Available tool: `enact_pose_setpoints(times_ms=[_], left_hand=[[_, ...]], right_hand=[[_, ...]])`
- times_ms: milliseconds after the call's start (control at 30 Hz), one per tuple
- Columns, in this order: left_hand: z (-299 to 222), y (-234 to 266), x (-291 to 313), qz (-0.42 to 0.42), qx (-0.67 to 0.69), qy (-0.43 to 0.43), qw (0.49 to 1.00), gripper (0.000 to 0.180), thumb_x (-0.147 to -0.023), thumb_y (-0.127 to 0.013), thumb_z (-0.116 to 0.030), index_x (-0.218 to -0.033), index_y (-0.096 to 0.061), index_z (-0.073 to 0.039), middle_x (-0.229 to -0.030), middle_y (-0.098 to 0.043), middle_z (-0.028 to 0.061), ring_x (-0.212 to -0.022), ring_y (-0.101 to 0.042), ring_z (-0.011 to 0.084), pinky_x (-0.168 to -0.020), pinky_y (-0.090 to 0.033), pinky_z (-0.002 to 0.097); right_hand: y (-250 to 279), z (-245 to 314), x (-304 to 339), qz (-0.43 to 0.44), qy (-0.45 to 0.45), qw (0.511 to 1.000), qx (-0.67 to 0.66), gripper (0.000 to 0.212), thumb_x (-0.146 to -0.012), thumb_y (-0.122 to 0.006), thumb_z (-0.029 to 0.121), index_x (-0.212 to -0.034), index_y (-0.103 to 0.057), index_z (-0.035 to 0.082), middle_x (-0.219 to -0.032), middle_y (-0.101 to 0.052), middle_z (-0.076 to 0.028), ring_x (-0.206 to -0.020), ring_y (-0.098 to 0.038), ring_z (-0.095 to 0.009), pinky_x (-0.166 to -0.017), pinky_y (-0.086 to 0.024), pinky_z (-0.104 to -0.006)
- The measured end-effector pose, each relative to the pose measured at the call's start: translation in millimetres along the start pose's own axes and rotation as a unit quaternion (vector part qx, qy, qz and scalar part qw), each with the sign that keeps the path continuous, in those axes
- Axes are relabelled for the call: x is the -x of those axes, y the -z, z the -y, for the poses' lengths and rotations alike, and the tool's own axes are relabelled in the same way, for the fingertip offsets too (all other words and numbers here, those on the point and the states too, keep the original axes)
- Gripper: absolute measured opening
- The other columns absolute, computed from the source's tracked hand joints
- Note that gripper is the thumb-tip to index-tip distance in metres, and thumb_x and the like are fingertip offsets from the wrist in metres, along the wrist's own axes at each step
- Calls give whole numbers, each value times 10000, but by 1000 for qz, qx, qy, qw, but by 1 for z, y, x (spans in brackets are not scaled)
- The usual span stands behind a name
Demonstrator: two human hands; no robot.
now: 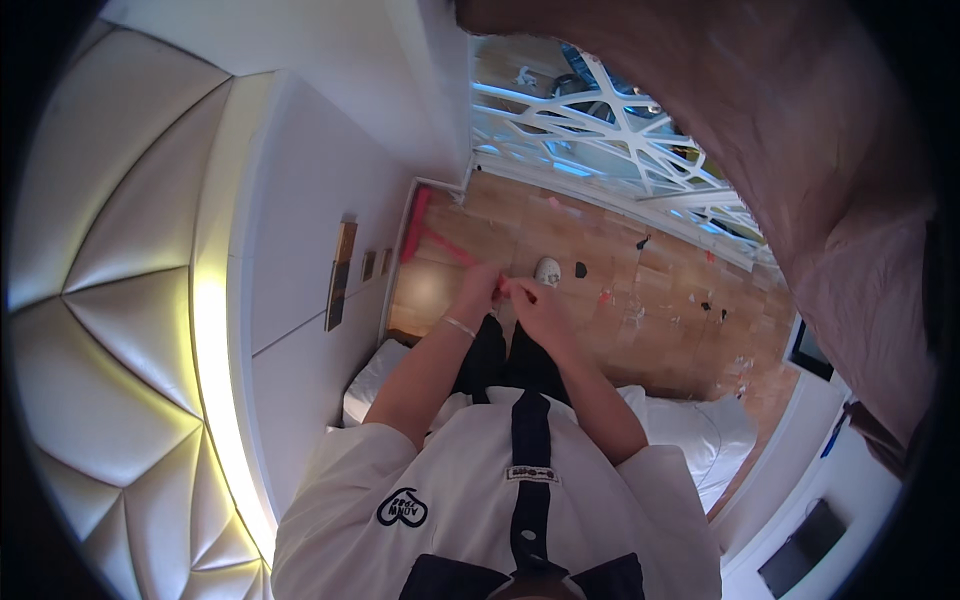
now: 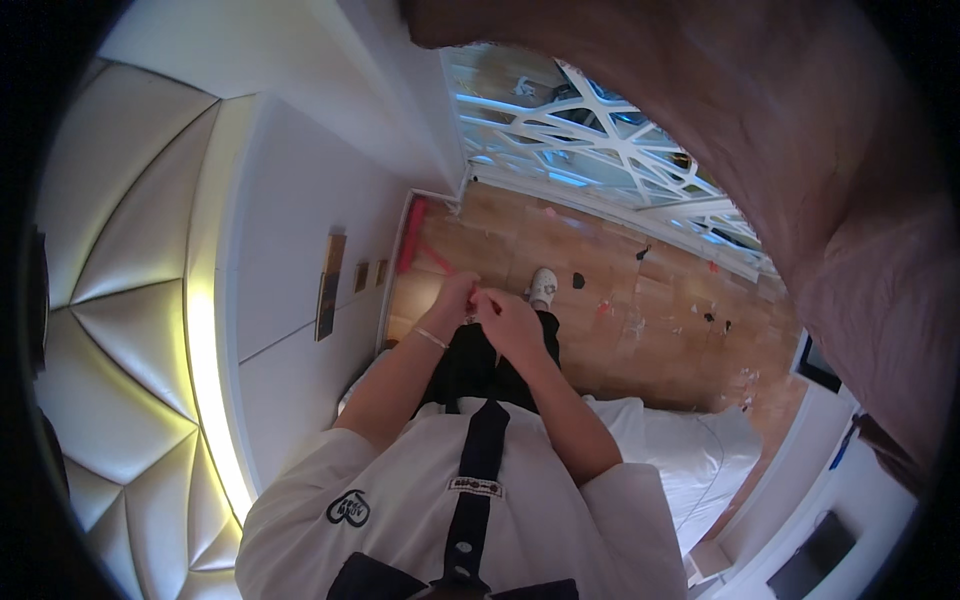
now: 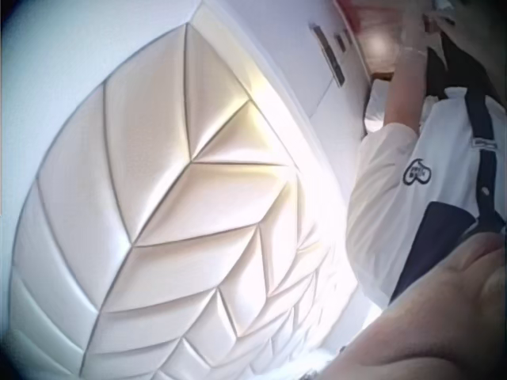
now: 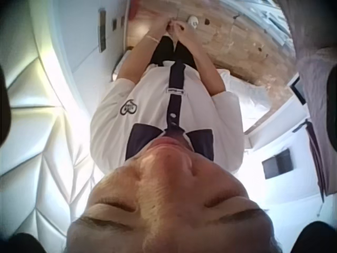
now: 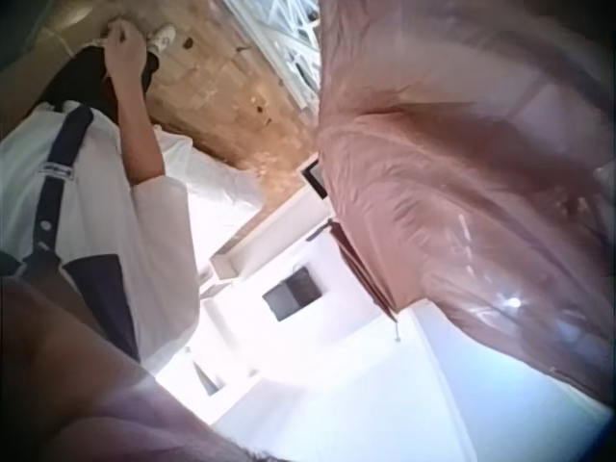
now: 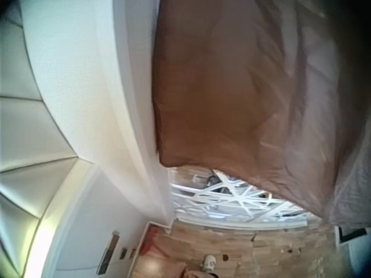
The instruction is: The person sweeps scattered debris on a wooden floor using a red broom, gathering the pieces into a central pile. The person moves around the room to collect debris from different areas, including near a bed and a small table.
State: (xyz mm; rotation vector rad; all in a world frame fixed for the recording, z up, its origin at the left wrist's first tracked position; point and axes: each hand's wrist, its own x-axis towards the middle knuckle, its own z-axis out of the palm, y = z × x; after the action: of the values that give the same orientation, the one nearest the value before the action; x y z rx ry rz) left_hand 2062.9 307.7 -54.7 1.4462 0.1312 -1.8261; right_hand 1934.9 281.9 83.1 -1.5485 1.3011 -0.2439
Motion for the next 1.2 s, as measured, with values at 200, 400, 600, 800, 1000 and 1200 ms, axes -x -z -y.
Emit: enact_pose_setpoints(times_ms=[200,400,600,800,1000,1200], left_hand=[[28,-92,38,46,-74,104,991,245,-821,-528,-221,-630,-478,-75,-534,-490,77,-470,-486,195,-417,-352,296],[42,-136,69,117,10,85,989,166,-813,-558,-187,-726,-513,-53,-588,-496,62,-489,-498,191,-407,-356,324],[11,-141,40,50,-44,60,996,137,-835,-542,-183,-772,-519,-64,-615,-498,38,-498,-489,167,-428,-390,299],[-29,-148,-39,92,35,27,995,138,-838,-472,-149,-709,-510,-119,-565,-454,-1,-469,-450,141,-442,-384,258],[-58,-236,-7,97,1,-35,995,127,-807,-457,-115,-683,-486,-116,-542,-443,7,-426,-409,126,-410,-321,247],[10,-238,-48,0,1,-28,1000,65,-776,-475,-91,-712,-491,-91,-529,-449,27,-381,-381,115,-380,-274,241]], right_hand=[[50,-35,62,-82,-51,995,10,242,-882,-506,270,-988,-649,105,-819,-643,-150,-788,-627,-321,-678,-482,-364],[92,31,98,-111,-121,982,90,190,-865,-512,222,-933,-657,119,-719,-621,-136,-698,-616,-320,-609,-474,-386],[111,22,71,-97,-28,991,93,198,-868,-537,204,-988,-640,86,-727,-607,-155,-626,-598,-252,-595,-454,-345],[130,-2,-15,-33,-26,999,28,261,-876,-477,231,-964,-629,39,-702,-592,-128,-601,-525,-221,-582,-404,-342],[160,-70,-45,-116,-121,980,-110,277,-860,-502,256,-929,-663,42,-691,-611,-51,-649,-525,-97,-601,-411,-288],[191,-84,-6,-96,-92,985,-107,279,-848,-488,265,-900,-658,50,-769,-636,-128,-732,-603,-223,-654,-458,-337]])
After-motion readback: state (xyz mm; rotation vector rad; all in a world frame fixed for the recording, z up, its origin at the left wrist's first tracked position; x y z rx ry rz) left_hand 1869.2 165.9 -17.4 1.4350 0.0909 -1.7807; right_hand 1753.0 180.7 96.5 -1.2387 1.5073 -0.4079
